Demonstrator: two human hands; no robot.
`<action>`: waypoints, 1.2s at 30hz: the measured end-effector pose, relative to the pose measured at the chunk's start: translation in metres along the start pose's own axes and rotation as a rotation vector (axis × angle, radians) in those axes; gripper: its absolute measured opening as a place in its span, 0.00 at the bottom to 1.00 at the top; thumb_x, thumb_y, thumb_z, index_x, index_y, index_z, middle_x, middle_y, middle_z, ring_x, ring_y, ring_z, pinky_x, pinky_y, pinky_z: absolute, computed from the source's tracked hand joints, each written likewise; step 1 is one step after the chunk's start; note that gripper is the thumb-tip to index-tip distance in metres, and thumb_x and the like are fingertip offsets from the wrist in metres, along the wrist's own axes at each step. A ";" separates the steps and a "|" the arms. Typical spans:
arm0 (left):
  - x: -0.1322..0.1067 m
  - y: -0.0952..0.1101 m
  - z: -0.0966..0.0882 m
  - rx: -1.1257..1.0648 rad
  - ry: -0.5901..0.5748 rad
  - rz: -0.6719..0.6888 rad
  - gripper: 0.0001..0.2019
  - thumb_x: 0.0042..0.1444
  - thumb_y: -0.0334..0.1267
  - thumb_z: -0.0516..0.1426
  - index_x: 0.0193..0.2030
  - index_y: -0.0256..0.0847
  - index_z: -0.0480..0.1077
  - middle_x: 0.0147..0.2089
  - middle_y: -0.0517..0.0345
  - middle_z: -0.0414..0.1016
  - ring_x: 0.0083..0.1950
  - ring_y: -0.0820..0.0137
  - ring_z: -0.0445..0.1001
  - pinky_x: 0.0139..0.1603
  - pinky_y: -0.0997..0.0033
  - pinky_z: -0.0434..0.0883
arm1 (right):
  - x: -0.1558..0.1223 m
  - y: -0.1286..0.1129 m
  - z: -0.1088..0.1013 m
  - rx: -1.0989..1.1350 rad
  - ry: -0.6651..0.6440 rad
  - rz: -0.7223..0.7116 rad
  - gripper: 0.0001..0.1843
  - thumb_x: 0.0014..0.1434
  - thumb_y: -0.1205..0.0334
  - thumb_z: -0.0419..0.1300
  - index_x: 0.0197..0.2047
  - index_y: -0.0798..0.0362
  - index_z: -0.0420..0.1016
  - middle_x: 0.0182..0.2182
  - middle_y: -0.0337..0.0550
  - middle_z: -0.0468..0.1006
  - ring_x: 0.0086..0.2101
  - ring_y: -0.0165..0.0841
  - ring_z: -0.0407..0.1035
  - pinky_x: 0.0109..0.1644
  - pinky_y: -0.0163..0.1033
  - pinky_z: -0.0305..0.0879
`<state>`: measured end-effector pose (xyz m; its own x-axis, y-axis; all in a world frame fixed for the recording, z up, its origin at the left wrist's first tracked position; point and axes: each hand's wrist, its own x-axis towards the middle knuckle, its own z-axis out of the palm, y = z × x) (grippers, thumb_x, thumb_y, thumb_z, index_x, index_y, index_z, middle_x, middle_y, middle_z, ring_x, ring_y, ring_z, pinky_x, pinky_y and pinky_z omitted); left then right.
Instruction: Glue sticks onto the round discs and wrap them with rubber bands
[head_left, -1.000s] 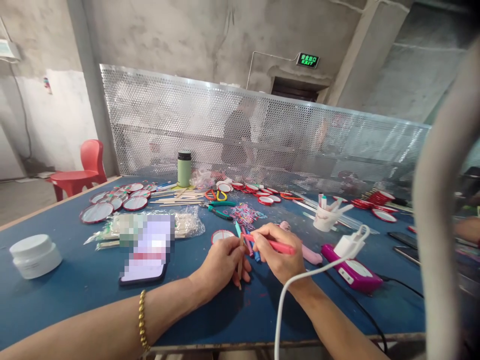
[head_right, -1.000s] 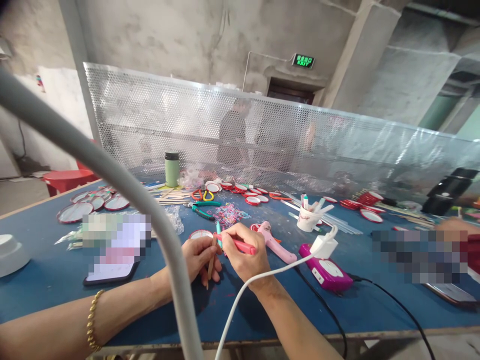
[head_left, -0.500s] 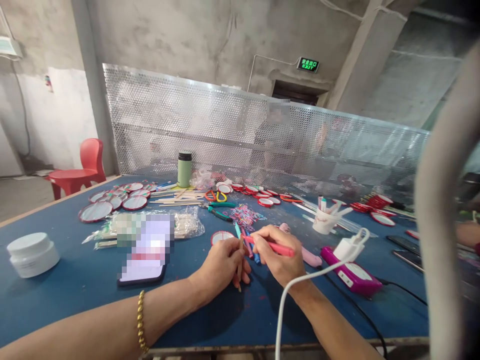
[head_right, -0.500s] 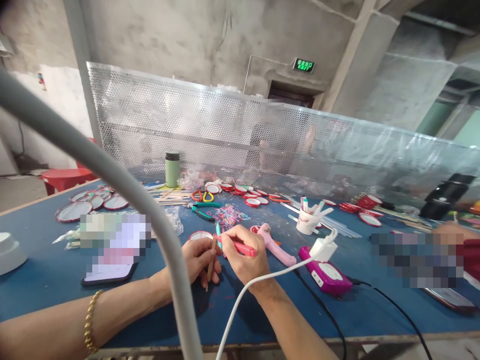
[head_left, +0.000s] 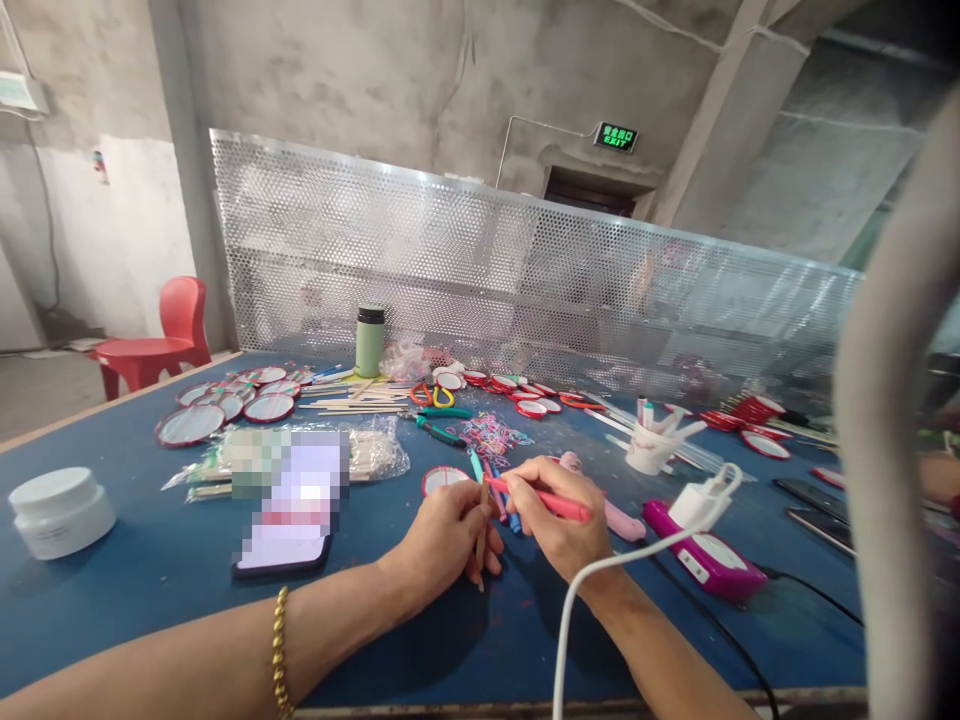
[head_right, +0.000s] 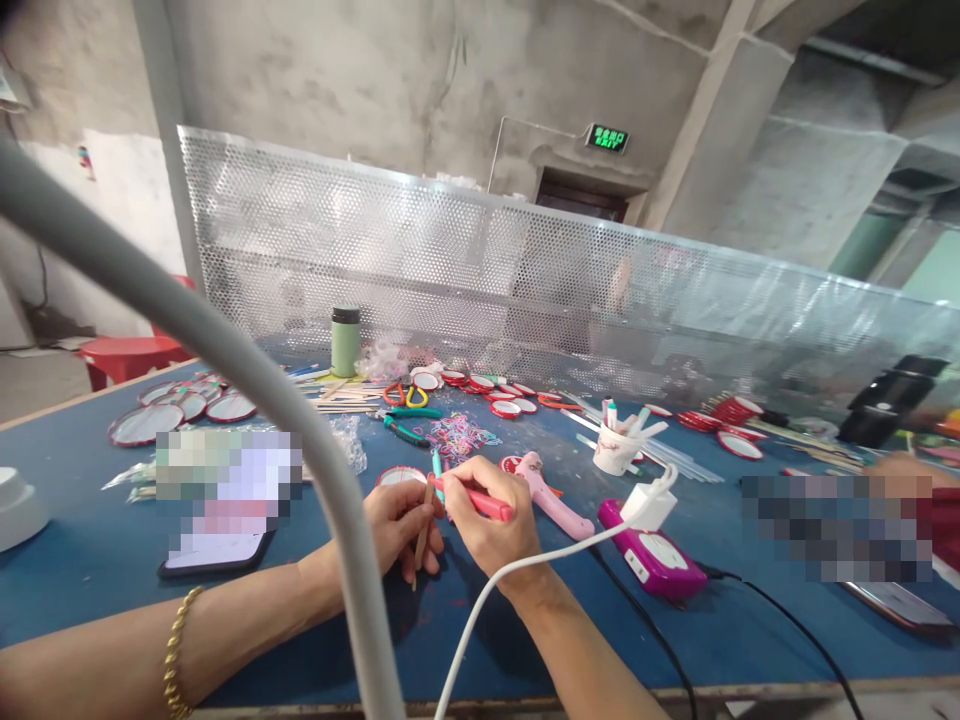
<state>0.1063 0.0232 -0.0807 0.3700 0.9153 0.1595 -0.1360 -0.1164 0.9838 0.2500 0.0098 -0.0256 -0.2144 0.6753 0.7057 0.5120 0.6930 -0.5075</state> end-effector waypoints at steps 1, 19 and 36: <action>0.000 0.000 0.000 -0.001 0.000 -0.001 0.07 0.59 0.39 0.50 0.35 0.38 0.63 0.23 0.60 0.72 0.17 0.74 0.72 0.11 0.82 0.64 | 0.000 0.000 0.000 -0.001 0.002 0.000 0.12 0.61 0.64 0.56 0.27 0.54 0.72 0.19 0.35 0.72 0.19 0.26 0.65 0.25 0.31 0.62; -0.001 0.002 0.000 0.016 0.012 -0.004 0.07 0.59 0.39 0.51 0.36 0.38 0.64 0.23 0.60 0.72 0.18 0.73 0.73 0.11 0.82 0.65 | 0.001 -0.002 0.000 0.009 0.015 -0.010 0.12 0.62 0.64 0.56 0.27 0.54 0.72 0.18 0.34 0.72 0.18 0.25 0.66 0.25 0.31 0.62; -0.001 -0.002 -0.001 0.037 0.005 0.014 0.09 0.59 0.41 0.51 0.36 0.38 0.65 0.23 0.59 0.73 0.18 0.73 0.72 0.11 0.81 0.65 | 0.001 0.000 0.000 -0.018 0.009 -0.006 0.12 0.62 0.61 0.56 0.27 0.53 0.72 0.18 0.36 0.72 0.17 0.26 0.64 0.23 0.31 0.61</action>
<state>0.1051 0.0233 -0.0826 0.3633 0.9154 0.1731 -0.1070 -0.1436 0.9838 0.2500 0.0098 -0.0249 -0.2099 0.6684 0.7136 0.5258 0.6925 -0.4939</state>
